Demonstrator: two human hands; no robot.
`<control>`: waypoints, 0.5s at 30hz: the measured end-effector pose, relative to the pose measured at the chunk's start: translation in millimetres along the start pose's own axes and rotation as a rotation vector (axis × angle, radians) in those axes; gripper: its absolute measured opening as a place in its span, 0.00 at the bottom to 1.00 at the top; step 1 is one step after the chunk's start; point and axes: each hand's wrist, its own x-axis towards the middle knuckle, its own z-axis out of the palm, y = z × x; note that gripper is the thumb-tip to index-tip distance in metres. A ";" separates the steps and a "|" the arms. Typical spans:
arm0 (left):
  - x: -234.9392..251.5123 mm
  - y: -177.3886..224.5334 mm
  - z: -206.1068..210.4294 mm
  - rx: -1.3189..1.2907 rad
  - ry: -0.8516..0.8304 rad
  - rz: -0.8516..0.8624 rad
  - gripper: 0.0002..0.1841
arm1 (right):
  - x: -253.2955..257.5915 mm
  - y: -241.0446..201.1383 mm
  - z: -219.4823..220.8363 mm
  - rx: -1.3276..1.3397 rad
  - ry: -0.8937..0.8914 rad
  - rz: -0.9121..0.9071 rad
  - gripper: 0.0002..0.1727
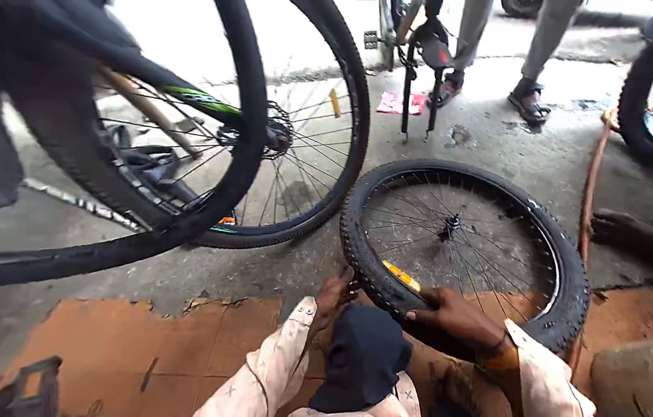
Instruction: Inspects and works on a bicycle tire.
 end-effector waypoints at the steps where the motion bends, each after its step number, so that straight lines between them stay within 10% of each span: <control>1: -5.6 14.3 11.7 -0.167 -0.003 0.014 0.26 | -6.0 -11.1 -5.2 0.054 0.052 -0.042 0.24; 8: -27.7 161.4 63.2 -0.367 -0.107 0.583 0.23 | -87.7 -78.3 -59.6 0.463 0.243 -0.549 0.17; 15: -57.0 198.2 114.5 -0.478 -0.307 0.575 0.23 | -114.7 -33.4 -10.3 0.556 0.402 -0.799 0.17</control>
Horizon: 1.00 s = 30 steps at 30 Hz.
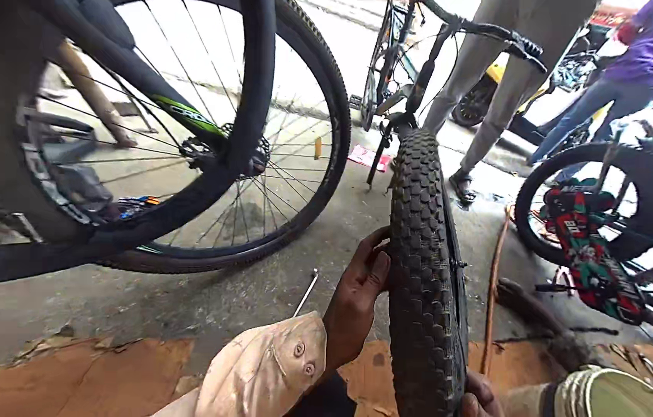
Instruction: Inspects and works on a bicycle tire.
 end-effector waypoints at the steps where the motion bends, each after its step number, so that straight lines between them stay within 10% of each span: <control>1: -1.0 -1.7 3.2 -0.012 -0.048 0.014 0.23 | -6.6 4.2 2.8 0.004 0.021 -0.024 0.18; 20: -6.8 -2.2 37.7 -0.246 -0.487 0.012 0.20 | -46.9 9.6 33.8 -0.022 0.311 -0.275 0.19; 30: -10.4 2.3 49.4 -0.178 -0.288 0.068 0.24 | -30.4 37.0 50.6 -0.306 0.393 -0.382 0.25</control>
